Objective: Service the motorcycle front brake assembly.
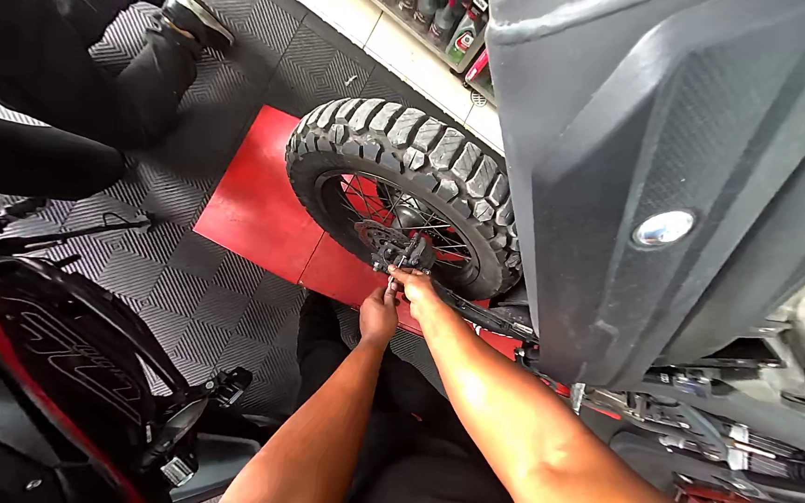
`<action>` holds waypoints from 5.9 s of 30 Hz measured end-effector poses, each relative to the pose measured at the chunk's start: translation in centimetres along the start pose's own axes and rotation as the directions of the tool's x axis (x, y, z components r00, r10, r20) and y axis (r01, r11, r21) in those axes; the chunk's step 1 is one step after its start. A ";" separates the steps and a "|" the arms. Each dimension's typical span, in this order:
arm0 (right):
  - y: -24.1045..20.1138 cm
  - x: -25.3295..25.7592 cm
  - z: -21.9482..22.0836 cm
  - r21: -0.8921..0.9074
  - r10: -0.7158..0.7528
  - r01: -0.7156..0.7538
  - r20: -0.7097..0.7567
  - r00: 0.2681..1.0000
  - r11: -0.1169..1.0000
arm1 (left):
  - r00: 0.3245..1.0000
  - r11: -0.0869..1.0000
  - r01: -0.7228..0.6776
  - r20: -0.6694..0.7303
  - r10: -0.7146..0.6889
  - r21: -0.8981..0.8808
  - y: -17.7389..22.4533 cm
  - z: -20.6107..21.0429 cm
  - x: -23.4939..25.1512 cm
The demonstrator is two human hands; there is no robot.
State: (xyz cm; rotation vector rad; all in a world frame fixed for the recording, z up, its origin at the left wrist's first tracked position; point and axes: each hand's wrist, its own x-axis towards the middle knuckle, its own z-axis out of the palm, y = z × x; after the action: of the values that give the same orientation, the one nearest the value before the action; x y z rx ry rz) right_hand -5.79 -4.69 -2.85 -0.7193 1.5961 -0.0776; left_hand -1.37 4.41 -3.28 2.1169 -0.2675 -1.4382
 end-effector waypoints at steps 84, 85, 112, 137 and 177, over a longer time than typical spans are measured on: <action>-0.5 0.0 -0.6 0.066 0.030 -0.043 0.196 0.980 0.997 | 0.995 0.825 0.094 0.026 -0.096 -0.557 2.3 0.5 -2.7; -0.4 0.0 -0.8 0.071 0.033 -0.049 0.210 0.977 0.996 | 0.998 0.891 0.021 -0.039 -0.043 -0.453 1.9 0.1 -2.4; -0.6 -0.3 0.6 0.035 0.090 -0.089 -0.044 0.995 0.995 | 0.905 0.824 -0.388 0.004 0.425 0.413 -0.3 -3.0 -0.7; -1.0 -0.4 0.3 0.061 0.097 -0.098 0.026 0.995 0.993 | 0.985 0.845 0.171 0.079 -0.153 -0.506 2.7 0.2 -3.2; 0.2 -0.6 0.5 0.089 0.034 -0.037 0.038 0.999 0.995 | 0.988 0.968 -0.033 -0.154 -0.005 -0.248 -1.9 0.6 -0.9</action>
State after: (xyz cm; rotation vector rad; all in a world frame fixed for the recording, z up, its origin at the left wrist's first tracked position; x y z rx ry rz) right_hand -5.43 -4.12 -2.50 -0.6196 1.5601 -0.1088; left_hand -2.55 6.18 -3.79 1.9998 -0.0381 -1.2216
